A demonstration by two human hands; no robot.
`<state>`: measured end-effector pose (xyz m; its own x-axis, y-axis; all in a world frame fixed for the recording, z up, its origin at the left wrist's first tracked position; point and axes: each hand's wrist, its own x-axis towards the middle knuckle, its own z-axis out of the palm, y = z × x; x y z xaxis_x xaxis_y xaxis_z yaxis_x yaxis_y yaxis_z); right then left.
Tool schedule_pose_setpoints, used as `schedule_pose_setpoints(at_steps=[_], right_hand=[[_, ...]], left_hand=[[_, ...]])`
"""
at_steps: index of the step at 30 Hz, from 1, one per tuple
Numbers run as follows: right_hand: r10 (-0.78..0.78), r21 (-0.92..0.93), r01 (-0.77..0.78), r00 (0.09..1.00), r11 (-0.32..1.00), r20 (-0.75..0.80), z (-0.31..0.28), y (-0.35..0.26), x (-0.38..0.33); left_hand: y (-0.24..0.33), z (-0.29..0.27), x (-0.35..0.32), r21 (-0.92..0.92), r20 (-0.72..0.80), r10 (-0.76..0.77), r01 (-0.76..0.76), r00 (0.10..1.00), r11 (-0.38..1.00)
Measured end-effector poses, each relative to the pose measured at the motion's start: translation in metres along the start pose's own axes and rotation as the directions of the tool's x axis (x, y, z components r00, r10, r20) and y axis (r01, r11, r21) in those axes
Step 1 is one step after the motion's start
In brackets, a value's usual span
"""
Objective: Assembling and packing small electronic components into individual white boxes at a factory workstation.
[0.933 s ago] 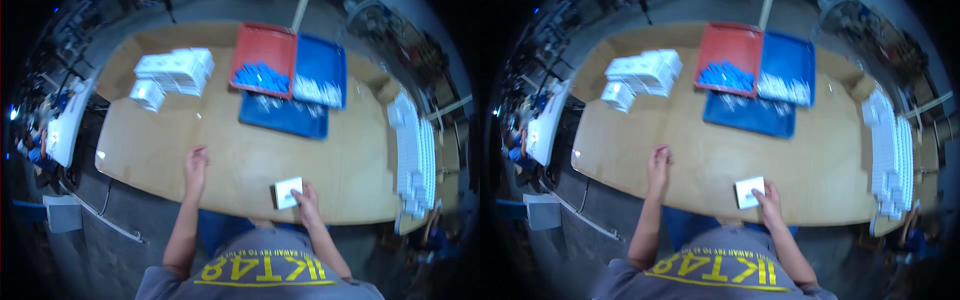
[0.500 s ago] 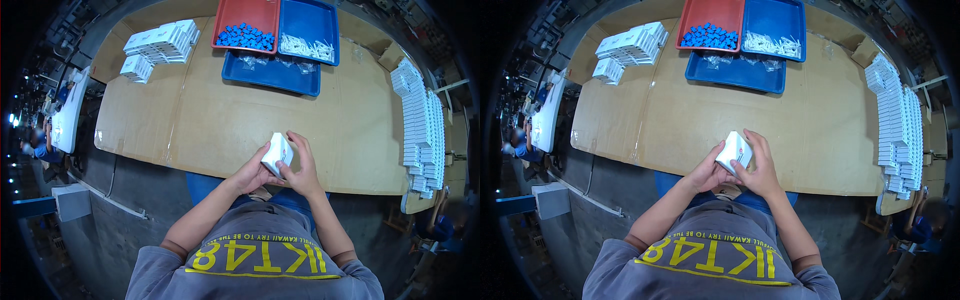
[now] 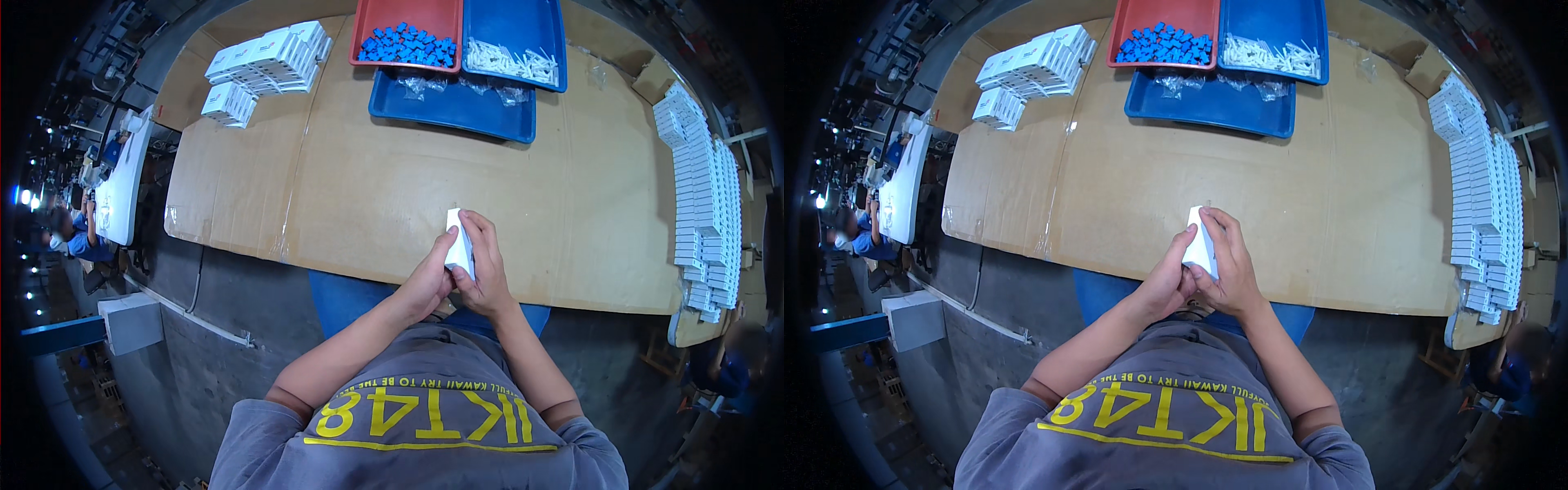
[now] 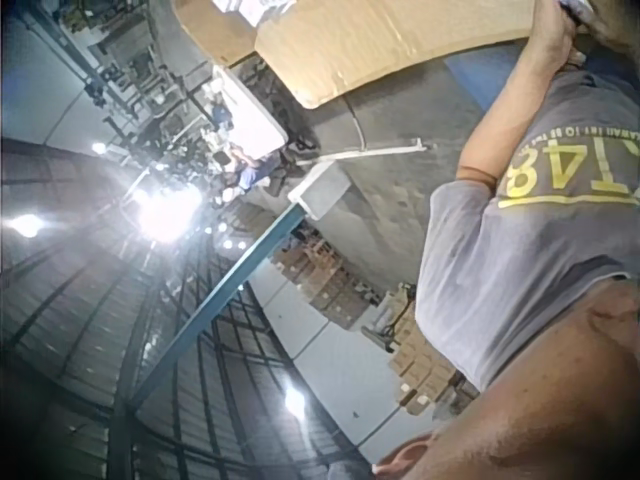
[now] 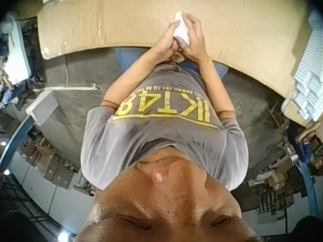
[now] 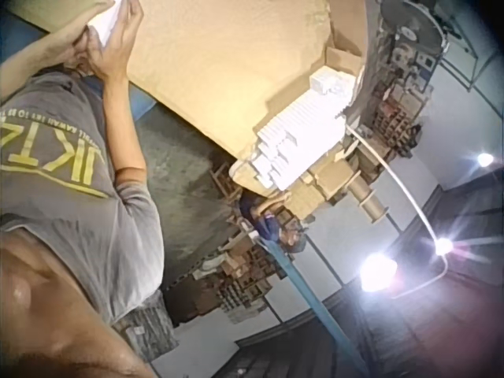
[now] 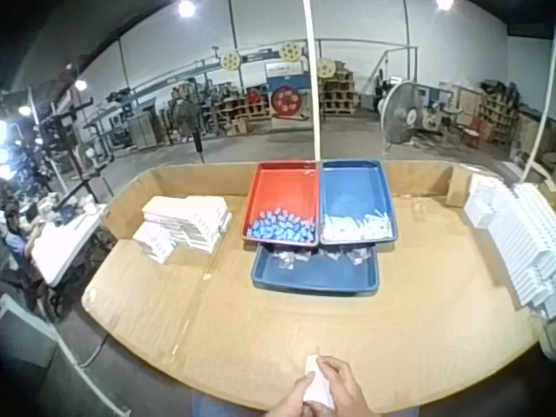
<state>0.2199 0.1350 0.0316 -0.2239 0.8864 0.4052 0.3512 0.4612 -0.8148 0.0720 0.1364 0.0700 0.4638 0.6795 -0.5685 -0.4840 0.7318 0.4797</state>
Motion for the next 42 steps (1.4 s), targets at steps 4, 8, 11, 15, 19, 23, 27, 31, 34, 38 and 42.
schedule_pose_setpoints(at_steps=[4,8,11,15,19,23,27,31,34,38,42], right_hand=[[-0.024,-0.004,0.024,1.000,1.000,0.002,0.004,0.000,0.002],[-0.018,0.011,0.018,1.000,1.000,-0.024,0.009,-0.004,0.004],[-0.056,-0.026,0.055,0.998,0.998,-0.031,0.014,-0.003,0.005],[-0.101,-0.064,0.097,0.993,0.993,-0.066,0.025,0.006,0.003],[-0.117,-0.086,0.108,0.987,0.990,-0.110,0.032,0.008,0.003],[-0.117,-0.086,0.106,0.985,0.991,-0.124,0.034,0.012,0.000],[-0.105,-0.070,0.096,0.985,0.993,-0.134,0.037,0.011,0.000],[-0.089,-0.065,0.082,0.990,0.995,-0.113,0.036,0.013,-0.001],[-0.097,-0.057,0.091,0.989,0.994,-0.109,0.037,0.015,-0.001],[-0.088,-0.045,0.084,0.991,0.995,-0.100,0.036,0.016,-0.001],[-0.075,-0.014,0.074,0.991,0.997,-0.112,0.036,0.013,-0.001]], left_hand=[[0.004,0.002,-0.004,0.045,-0.045,0.028,-0.026,0.999,0.999],[0.002,-0.006,-0.003,0.063,0.024,0.013,-0.014,1.000,0.998],[0.000,0.000,-0.004,0.077,-0.057,0.052,-0.047,0.997,0.996],[0.001,-0.003,-0.004,0.062,-0.102,0.075,-0.069,0.992,0.996],[0.004,-0.004,-0.005,0.087,-0.128,0.063,-0.052,0.990,0.995],[0.002,-0.009,-0.002,0.165,-0.144,0.052,-0.027,0.988,0.986],[0.005,-0.003,-0.003,0.141,-0.178,0.079,-0.054,0.981,0.988],[0.006,-0.003,-0.001,0.154,-0.169,0.095,-0.069,0.981,0.986],[0.005,-0.009,-0.001,0.207,-0.180,0.036,0.002,0.983,0.978],[0.010,-0.007,-0.005,0.196,-0.148,-0.001,0.030,0.989,0.980],[0.004,-0.010,0.000,0.184,-0.170,0.030,0.002,0.985,0.983]])
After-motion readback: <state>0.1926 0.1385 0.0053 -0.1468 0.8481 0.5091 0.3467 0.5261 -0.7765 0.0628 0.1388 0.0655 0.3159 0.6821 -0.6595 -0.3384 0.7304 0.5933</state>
